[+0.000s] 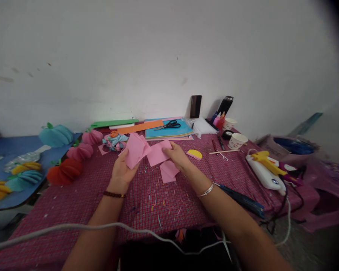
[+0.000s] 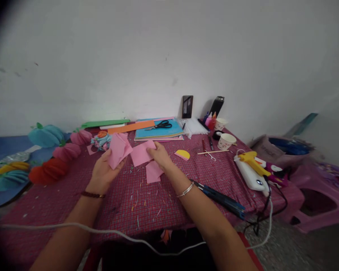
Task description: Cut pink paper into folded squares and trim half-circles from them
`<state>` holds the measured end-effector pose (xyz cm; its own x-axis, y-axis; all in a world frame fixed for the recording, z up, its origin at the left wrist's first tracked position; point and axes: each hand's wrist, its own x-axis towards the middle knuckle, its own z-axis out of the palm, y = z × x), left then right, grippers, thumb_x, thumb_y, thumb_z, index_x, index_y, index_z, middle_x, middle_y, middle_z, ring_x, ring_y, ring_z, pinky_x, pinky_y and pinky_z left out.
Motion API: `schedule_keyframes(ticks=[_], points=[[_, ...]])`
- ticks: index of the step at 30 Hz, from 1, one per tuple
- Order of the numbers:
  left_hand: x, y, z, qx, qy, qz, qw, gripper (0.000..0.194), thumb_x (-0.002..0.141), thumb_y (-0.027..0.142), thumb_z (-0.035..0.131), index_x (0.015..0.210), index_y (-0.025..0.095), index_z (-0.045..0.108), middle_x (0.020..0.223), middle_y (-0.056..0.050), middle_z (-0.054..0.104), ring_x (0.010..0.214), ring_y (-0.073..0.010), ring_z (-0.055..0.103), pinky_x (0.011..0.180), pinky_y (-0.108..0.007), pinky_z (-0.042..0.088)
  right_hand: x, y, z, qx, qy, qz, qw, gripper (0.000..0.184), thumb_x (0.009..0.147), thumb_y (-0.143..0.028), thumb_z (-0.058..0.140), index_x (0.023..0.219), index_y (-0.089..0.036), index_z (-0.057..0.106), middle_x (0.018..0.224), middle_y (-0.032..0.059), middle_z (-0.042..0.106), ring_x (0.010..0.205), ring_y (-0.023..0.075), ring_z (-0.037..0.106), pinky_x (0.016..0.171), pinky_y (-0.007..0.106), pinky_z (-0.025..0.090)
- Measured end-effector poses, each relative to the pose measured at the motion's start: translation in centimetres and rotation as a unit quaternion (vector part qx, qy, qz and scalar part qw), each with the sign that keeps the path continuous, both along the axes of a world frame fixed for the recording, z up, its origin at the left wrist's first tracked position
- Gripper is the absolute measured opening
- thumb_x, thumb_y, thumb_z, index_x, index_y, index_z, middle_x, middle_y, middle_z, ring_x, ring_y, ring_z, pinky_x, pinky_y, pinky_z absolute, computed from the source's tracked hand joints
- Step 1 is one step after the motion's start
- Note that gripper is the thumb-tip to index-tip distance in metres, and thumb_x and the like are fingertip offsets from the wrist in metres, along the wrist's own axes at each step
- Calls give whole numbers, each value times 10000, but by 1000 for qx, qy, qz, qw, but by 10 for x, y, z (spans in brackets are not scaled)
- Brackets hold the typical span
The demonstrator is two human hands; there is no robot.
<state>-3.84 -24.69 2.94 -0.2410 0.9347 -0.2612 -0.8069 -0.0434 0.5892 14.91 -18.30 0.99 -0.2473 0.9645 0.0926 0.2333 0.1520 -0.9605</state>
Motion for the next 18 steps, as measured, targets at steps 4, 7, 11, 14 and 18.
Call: schedule_keyframes(ticks=[4, 7, 11, 14, 18], points=[[18, -1, -5, 2, 17, -43, 999, 364, 932, 141, 458, 1275, 140, 580, 926, -92, 767, 785, -186, 733, 758, -291, 600, 4, -16, -7, -62, 135, -8, 989, 224, 752, -347, 539, 935, -218, 540, 744, -24, 658, 572, 134, 597, 512, 250, 505], [33, -2, -12, -9, 37, -84, 996, 348, 933, 140, 455, 1247, 103, 600, 987, -130, 757, 837, -210, 735, 779, -308, 604, 2, -26, -12, -86, 195, -4, 977, 216, 725, -385, 598, 864, -224, 559, 700, -40, 642, 562, 124, 581, 537, 242, 498], [44, -4, -20, -30, 84, -134, 987, 246, 905, 79, 483, 1062, 45, 669, 904, -152, 760, 757, -214, 739, 714, -290, 616, 4, -29, -16, -97, 228, 3, 969, 241, 702, -425, 656, 781, -210, 584, 694, -23, 637, 596, 137, 580, 576, 254, 490], [44, -3, -24, -43, 83, -100, 991, 205, 902, 54, 491, 983, 51, 678, 833, -130, 761, 669, -183, 727, 657, -254, 610, 11, -26, -14, -77, 243, -35, 966, 225, 743, -410, 618, 860, -220, 590, 781, -11, 641, 681, 147, 584, 626, 257, 486], [39, 1, -25, -58, 61, -34, 996, 238, 921, 60, 473, 1062, 92, 662, 823, -91, 764, 645, -152, 716, 626, -218, 595, 18, -26, -11, 1, 250, -80, 965, 145, 768, -356, 610, 832, -229, 579, 985, 19, 629, 1005, 178, 570, 841, 287, 456]])
